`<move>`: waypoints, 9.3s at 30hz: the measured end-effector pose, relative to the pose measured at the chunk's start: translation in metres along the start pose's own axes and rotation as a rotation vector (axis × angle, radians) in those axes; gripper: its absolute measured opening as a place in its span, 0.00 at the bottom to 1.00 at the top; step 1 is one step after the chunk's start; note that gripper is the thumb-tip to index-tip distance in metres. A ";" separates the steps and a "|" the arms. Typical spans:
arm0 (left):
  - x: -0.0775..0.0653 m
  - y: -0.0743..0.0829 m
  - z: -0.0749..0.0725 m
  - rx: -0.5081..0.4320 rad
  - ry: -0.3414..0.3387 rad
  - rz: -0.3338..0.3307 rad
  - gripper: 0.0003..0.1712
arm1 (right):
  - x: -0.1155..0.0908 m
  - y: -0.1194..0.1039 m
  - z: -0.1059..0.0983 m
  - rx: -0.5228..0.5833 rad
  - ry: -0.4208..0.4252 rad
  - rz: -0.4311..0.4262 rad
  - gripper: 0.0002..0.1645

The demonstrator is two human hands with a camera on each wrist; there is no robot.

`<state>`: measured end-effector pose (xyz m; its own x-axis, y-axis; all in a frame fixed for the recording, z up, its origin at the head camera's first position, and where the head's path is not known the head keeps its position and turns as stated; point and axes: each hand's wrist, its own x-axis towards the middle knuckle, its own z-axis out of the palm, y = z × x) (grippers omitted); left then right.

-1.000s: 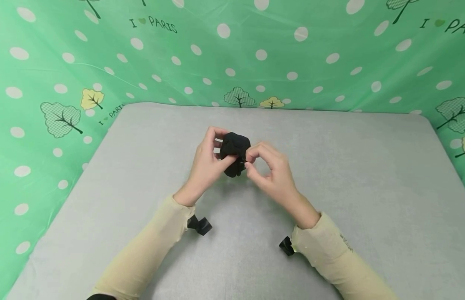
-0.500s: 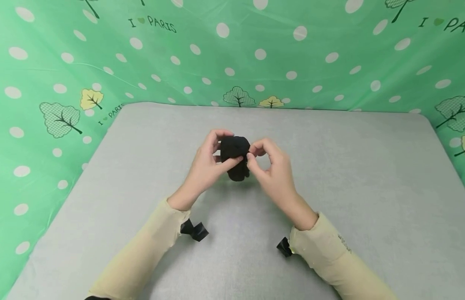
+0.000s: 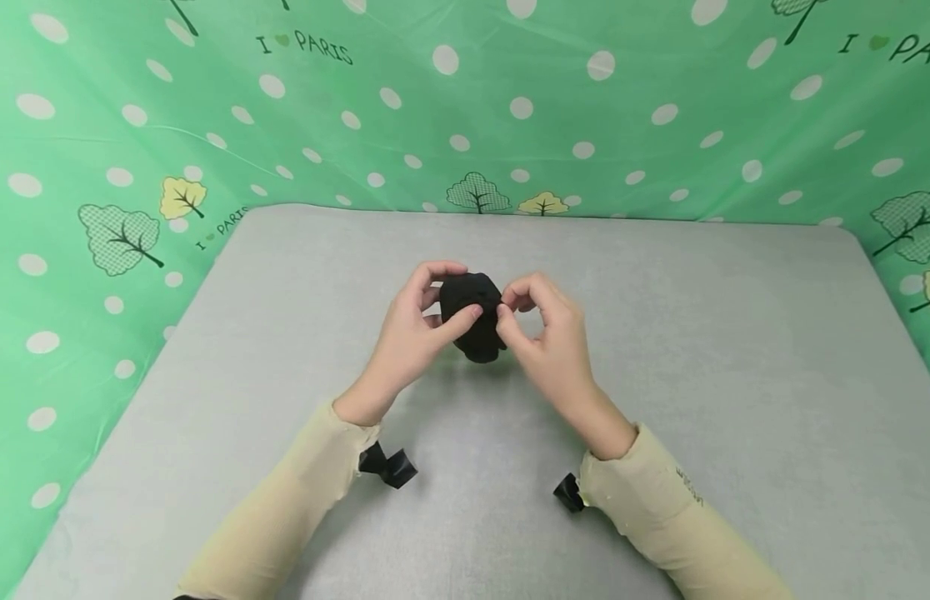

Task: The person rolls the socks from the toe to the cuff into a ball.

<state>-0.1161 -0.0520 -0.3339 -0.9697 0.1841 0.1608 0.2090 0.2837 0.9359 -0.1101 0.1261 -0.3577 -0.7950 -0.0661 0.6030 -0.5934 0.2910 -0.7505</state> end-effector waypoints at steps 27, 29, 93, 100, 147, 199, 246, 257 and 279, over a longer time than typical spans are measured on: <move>0.000 -0.006 0.003 0.029 0.023 -0.008 0.25 | -0.006 0.001 0.003 0.128 -0.021 0.091 0.01; -0.001 -0.004 0.002 -0.010 0.012 -0.022 0.27 | -0.004 0.000 0.003 0.148 0.014 0.145 0.01; 0.005 -0.023 -0.005 0.151 0.067 0.013 0.30 | -0.002 0.003 -0.006 0.218 -0.277 0.322 0.06; 0.000 -0.016 -0.012 -0.064 -0.108 -0.107 0.30 | 0.000 0.000 -0.005 0.194 -0.220 0.440 0.08; -0.001 -0.022 -0.021 -0.234 -0.218 -0.222 0.28 | -0.008 0.004 0.000 0.238 -0.188 0.446 0.06; -0.005 -0.023 -0.004 0.165 -0.126 -0.041 0.21 | -0.005 -0.004 -0.006 -0.150 -0.148 0.224 0.08; -0.002 -0.028 -0.010 -0.464 -0.475 -0.401 0.29 | -0.010 0.005 -0.018 0.320 -0.188 0.351 0.03; 0.001 -0.026 -0.004 -0.329 -0.356 -0.344 0.29 | -0.009 0.003 -0.019 0.277 -0.255 0.489 0.16; 0.015 -0.032 0.008 -0.137 -0.318 -0.294 0.38 | 0.014 0.018 -0.018 0.205 -0.341 0.668 0.28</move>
<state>-0.1363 -0.0507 -0.3636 -0.8936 0.4006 -0.2025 -0.1088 0.2443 0.9636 -0.1295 0.1474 -0.3581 -0.9674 -0.2384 -0.0859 0.0398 0.1921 -0.9806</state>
